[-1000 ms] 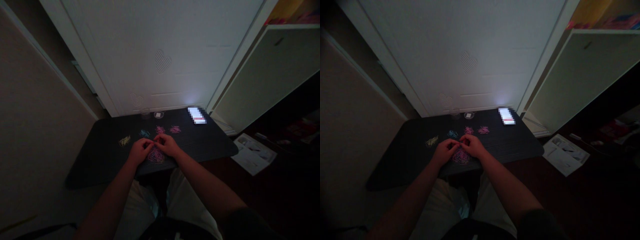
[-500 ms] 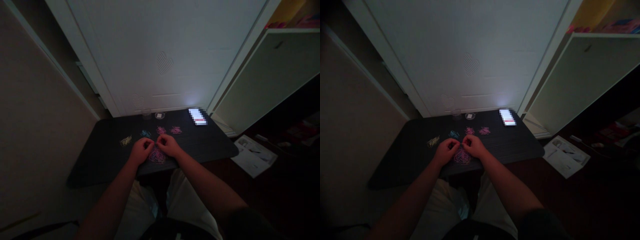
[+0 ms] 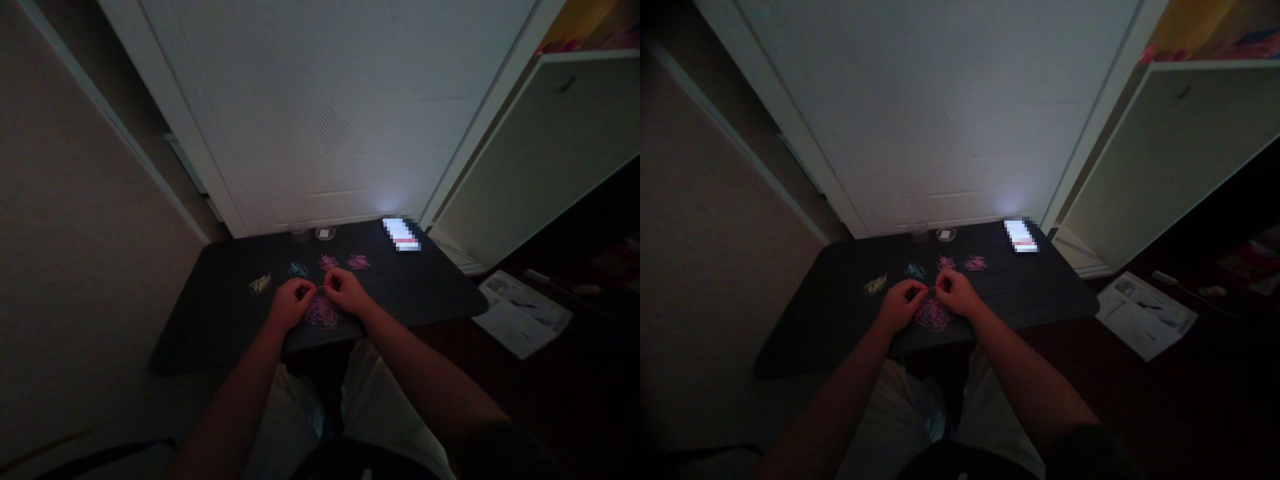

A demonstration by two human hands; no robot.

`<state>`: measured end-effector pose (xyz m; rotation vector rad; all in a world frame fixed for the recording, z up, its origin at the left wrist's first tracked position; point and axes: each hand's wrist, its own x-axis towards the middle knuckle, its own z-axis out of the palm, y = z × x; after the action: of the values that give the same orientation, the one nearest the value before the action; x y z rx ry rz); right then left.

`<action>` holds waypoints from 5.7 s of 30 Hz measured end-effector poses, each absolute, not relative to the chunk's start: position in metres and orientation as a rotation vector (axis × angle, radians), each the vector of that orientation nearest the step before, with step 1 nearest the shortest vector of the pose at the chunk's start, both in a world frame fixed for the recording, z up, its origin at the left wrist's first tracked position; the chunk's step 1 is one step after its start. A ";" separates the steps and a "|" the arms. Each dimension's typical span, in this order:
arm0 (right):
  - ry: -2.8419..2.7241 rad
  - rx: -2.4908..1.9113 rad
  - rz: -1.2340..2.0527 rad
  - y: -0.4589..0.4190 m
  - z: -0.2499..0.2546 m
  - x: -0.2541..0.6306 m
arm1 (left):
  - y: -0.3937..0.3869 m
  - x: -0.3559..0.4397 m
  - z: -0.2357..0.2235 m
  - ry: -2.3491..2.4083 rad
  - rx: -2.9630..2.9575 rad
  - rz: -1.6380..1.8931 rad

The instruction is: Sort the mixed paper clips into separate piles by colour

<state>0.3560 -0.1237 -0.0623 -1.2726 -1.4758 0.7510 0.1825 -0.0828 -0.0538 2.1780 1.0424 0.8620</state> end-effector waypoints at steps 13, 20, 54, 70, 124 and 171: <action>-1.532 -1.340 0.770 -0.123 -0.062 0.357 | -0.085 0.182 -0.053 1.033 2.192 0.845; -1.435 -1.267 0.823 -0.120 -0.066 0.359 | -0.086 0.182 -0.052 1.030 2.178 0.919; -1.500 -1.257 0.812 -0.120 -0.067 0.359 | -0.086 0.183 -0.053 1.033 2.177 0.885; -1.447 -1.220 0.867 -0.117 -0.065 0.363 | -0.086 0.182 -0.052 0.970 2.205 0.887; -1.477 -1.258 0.815 -0.119 -0.066 0.360 | -0.086 0.182 -0.054 1.019 2.188 0.910; -1.384 -1.265 0.787 -0.121 -0.072 0.363 | -0.037 0.079 -0.041 1.672 2.240 0.847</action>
<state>0.3632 -0.1205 -0.0720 -1.2650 -1.3841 0.7872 0.0794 -0.0370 -0.0411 2.2397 1.6723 0.8474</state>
